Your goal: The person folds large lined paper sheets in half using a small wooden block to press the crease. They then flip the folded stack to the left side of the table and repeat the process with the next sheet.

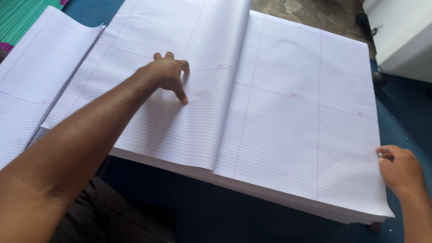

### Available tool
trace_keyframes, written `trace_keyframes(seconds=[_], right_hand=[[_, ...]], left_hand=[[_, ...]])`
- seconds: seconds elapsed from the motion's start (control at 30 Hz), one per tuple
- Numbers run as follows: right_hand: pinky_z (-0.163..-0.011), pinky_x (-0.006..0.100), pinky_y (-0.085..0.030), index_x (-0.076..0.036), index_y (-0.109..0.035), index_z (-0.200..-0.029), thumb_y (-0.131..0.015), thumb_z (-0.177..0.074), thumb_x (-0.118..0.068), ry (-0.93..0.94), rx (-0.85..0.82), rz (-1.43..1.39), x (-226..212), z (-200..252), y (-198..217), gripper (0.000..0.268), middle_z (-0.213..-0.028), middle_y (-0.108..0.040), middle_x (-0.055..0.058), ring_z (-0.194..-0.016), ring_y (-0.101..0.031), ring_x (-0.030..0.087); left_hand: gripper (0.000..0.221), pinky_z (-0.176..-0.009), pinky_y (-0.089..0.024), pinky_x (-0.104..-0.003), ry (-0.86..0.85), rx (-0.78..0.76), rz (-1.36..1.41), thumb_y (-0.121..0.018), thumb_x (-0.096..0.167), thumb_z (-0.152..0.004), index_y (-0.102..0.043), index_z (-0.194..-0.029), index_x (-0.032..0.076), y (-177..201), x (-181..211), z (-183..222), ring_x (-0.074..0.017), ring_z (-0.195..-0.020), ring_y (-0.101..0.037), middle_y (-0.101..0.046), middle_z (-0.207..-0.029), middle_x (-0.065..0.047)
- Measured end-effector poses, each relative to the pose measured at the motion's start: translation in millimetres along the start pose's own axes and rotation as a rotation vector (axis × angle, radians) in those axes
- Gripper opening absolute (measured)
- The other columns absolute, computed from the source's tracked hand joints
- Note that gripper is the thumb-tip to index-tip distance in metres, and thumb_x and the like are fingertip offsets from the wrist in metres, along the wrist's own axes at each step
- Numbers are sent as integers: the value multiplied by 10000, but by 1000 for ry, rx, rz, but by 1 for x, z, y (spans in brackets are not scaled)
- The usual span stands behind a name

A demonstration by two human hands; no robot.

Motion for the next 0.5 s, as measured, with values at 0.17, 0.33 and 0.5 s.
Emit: trace_keyframes(seconds=[0.17, 0.33, 0.5], right_hand=[[-1007, 452, -536, -93, -723, -1290, -683, -938, -93, -142, -108, -91, 90, -12, -37, 354, -1292, -727, 160, -1203, -664, 294], [-831, 440, -617, -11, -654, -1353, -643, -980, -122, -296, -286, -221, 144, -12, -102, 390, -1249, -710, 267, -1052, -738, 350], [-765, 456, -623, -10, -623, -1393, -599, -1015, -147, -452, -282, -302, 166, -4, -138, 402, -1205, -716, 343, -1005, -758, 385]], left_hand=[[988, -1016, -492, -696, 47, -3, -27, -971, 433, -574, -531, -1446, 281, 2, 4, 8, -442, -1485, -217, -367, -1538, -190], [983, -1003, -504, -694, 56, 2, -29, -962, 438, -573, -538, -1447, 289, 4, 7, 14, -419, -1475, -254, -399, -1516, -187], [978, -1000, -505, -694, 75, 6, -31, -957, 438, -573, -535, -1445, 300, 5, 6, 15, -407, -1470, -264, -408, -1506, -175]])
Point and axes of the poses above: each hand's wrist, its own z-axis away from the middle knuckle, its own y-axis out of the back of the hand, x = y × z, the point moved 8 cm from there along -z, towards the middle knuckle
